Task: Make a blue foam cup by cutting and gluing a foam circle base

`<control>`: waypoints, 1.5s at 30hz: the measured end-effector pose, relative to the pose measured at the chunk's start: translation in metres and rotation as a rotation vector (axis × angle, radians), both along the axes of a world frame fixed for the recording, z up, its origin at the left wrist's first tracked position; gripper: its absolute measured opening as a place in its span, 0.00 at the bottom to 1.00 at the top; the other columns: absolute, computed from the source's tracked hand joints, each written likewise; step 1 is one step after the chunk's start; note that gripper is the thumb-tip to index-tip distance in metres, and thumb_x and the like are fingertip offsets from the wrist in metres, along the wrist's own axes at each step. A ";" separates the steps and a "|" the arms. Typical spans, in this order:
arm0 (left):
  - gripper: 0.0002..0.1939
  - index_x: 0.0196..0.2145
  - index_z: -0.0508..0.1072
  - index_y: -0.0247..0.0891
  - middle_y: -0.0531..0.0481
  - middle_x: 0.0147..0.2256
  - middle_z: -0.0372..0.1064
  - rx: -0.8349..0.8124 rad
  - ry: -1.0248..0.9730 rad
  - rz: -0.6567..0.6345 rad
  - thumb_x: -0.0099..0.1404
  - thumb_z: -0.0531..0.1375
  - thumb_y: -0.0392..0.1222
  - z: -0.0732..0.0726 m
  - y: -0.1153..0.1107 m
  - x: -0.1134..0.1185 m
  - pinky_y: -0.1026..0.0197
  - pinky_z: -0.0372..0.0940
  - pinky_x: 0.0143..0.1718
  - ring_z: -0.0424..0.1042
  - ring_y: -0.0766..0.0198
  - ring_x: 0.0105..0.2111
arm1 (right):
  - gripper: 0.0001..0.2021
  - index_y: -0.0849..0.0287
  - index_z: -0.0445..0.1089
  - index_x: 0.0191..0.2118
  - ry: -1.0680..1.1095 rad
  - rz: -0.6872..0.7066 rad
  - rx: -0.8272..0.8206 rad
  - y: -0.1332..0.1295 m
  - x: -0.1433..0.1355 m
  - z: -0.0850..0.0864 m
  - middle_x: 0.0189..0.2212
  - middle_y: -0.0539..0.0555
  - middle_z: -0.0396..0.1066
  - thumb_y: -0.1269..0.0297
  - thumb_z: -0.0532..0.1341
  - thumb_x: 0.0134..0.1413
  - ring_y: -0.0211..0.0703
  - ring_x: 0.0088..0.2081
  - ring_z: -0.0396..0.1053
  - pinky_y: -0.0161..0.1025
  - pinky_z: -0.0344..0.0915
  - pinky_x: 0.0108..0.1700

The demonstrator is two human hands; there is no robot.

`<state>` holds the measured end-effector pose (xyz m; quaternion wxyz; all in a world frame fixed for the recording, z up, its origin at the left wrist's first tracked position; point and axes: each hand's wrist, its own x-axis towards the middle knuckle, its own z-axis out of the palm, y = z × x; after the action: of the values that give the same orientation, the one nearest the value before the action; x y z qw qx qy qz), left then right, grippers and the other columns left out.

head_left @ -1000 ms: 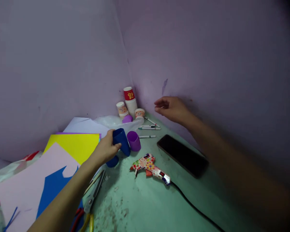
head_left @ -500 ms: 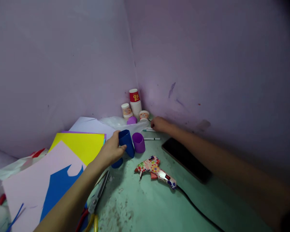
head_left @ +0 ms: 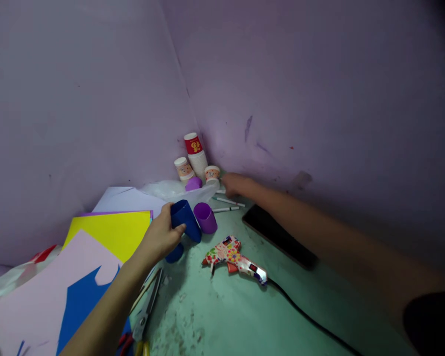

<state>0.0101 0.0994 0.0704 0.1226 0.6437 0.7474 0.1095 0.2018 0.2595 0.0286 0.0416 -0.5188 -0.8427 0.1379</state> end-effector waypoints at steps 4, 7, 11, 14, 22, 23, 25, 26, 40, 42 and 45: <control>0.34 0.59 0.53 0.30 0.36 0.44 0.71 0.002 0.017 0.012 0.57 0.55 0.45 0.000 0.001 0.001 0.50 0.64 0.44 0.71 0.47 0.44 | 0.13 0.62 0.67 0.48 0.101 -0.146 -0.097 -0.014 0.026 0.017 0.45 0.57 0.70 0.62 0.59 0.60 0.44 0.41 0.71 0.45 0.71 0.42; 0.34 0.59 0.53 0.32 0.36 0.47 0.69 0.008 0.030 0.008 0.57 0.54 0.47 -0.001 0.001 0.000 0.50 0.63 0.47 0.70 0.48 0.45 | 0.08 0.63 0.71 0.41 0.270 -0.190 -0.073 -0.035 0.043 0.032 0.35 0.58 0.75 0.65 0.60 0.58 0.44 0.35 0.74 0.39 0.71 0.36; 0.34 0.59 0.54 0.34 0.38 0.48 0.69 0.027 0.054 0.006 0.57 0.54 0.49 -0.003 0.002 -0.002 0.49 0.62 0.48 0.70 0.48 0.46 | 0.10 0.60 0.68 0.44 0.744 -0.182 -0.004 -0.066 0.043 0.045 0.33 0.56 0.75 0.67 0.57 0.56 0.42 0.30 0.74 0.35 0.71 0.29; 0.35 0.59 0.54 0.33 0.37 0.48 0.68 0.038 0.076 0.009 0.56 0.54 0.50 -0.004 0.002 -0.004 0.49 0.62 0.48 0.70 0.47 0.46 | 0.09 0.61 0.68 0.39 1.017 -0.119 -0.042 -0.083 0.027 0.047 0.29 0.52 0.75 0.68 0.58 0.50 0.36 0.22 0.70 0.32 0.68 0.23; 0.35 0.58 0.55 0.32 0.35 0.47 0.69 0.053 0.101 0.007 0.56 0.54 0.50 -0.005 0.003 -0.005 0.49 0.63 0.46 0.70 0.46 0.46 | 0.11 0.57 0.73 0.30 0.750 -0.049 0.040 -0.093 -0.009 0.036 0.31 0.53 0.76 0.62 0.55 0.52 0.47 0.36 0.73 0.38 0.67 0.36; 0.35 0.58 0.55 0.32 0.36 0.47 0.69 0.052 0.102 0.007 0.56 0.54 0.50 -0.005 0.003 -0.005 0.50 0.64 0.46 0.70 0.46 0.45 | 0.11 0.57 0.74 0.31 0.724 -0.052 0.040 -0.092 -0.011 0.035 0.32 0.54 0.76 0.61 0.55 0.51 0.49 0.37 0.73 0.39 0.67 0.36; 0.34 0.58 0.56 0.34 0.38 0.46 0.70 0.050 0.102 0.010 0.56 0.55 0.50 -0.006 0.003 -0.005 0.50 0.64 0.45 0.70 0.47 0.45 | 0.11 0.56 0.74 0.31 0.677 -0.058 0.044 -0.089 -0.015 0.032 0.32 0.55 0.76 0.59 0.56 0.50 0.52 0.38 0.73 0.40 0.66 0.35; 0.34 0.58 0.56 0.34 0.38 0.46 0.70 0.051 0.102 0.011 0.56 0.55 0.50 -0.006 0.003 -0.005 0.50 0.64 0.45 0.70 0.48 0.45 | 0.11 0.55 0.74 0.31 0.659 -0.061 0.048 -0.088 -0.017 0.030 0.32 0.55 0.76 0.58 0.56 0.50 0.53 0.38 0.73 0.40 0.66 0.35; 0.35 0.58 0.55 0.33 0.36 0.46 0.68 0.042 0.097 0.025 0.55 0.54 0.50 -0.005 0.004 -0.003 0.50 0.63 0.45 0.69 0.45 0.45 | 0.14 0.57 0.76 0.34 0.554 -0.062 0.112 -0.093 -0.029 0.033 0.34 0.59 0.77 0.57 0.54 0.53 0.55 0.39 0.73 0.43 0.67 0.38; 0.35 0.58 0.56 0.32 0.36 0.46 0.68 0.043 0.095 0.024 0.55 0.54 0.50 -0.004 0.004 -0.003 0.49 0.63 0.45 0.69 0.45 0.45 | 0.14 0.56 0.76 0.34 0.545 -0.060 0.125 -0.094 -0.029 0.034 0.33 0.58 0.77 0.58 0.54 0.52 0.55 0.39 0.73 0.43 0.67 0.38; 0.35 0.58 0.56 0.32 0.35 0.47 0.68 0.044 0.091 0.024 0.55 0.54 0.50 -0.004 0.004 -0.002 0.49 0.63 0.45 0.69 0.45 0.45 | 0.15 0.56 0.76 0.34 0.536 -0.055 0.130 -0.095 -0.030 0.035 0.33 0.58 0.77 0.58 0.54 0.52 0.55 0.39 0.74 0.43 0.67 0.37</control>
<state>0.0076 0.1037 0.0661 0.0732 0.6415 0.7573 0.0980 0.1720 0.1646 0.0634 0.3001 -0.4829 -0.7942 0.2145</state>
